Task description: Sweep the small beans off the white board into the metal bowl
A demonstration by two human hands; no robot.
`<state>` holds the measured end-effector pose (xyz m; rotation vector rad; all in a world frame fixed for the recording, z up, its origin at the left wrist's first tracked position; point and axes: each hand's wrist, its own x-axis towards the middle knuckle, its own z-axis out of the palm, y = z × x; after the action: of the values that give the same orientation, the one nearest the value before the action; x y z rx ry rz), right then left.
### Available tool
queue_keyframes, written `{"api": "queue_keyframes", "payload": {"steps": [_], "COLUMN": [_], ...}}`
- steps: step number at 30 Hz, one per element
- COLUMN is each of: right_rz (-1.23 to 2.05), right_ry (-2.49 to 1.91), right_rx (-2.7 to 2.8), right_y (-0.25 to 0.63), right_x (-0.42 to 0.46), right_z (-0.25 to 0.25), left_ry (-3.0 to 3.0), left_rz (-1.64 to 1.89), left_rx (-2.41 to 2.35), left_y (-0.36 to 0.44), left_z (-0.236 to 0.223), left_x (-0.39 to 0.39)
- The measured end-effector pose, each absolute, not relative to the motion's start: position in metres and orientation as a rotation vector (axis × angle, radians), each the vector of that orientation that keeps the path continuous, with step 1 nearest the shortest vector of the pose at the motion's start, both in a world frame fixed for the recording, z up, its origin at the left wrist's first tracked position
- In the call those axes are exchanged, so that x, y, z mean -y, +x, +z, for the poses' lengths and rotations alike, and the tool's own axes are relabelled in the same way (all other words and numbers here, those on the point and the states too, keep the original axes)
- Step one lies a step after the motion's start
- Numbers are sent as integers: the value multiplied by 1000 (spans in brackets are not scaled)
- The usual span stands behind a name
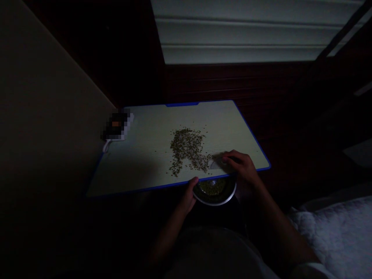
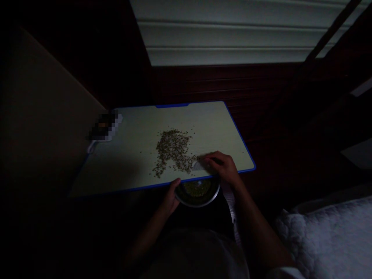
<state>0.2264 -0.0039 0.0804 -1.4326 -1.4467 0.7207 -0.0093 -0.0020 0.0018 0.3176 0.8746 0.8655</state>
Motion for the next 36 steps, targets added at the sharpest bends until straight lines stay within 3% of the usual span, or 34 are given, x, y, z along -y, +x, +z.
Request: {"api": "queue_keyframes", "payload": {"steps": [36], "right_rz": [682], "right_ry": [-1357], "right_rx": [1634], "right_y": [228], "right_x": [5], "right_z": [78], "left_ry": [326], "left_rz": [810], "left_rx": [-881], "left_y": [-13], "left_z": [-15], "left_x": [1]}}
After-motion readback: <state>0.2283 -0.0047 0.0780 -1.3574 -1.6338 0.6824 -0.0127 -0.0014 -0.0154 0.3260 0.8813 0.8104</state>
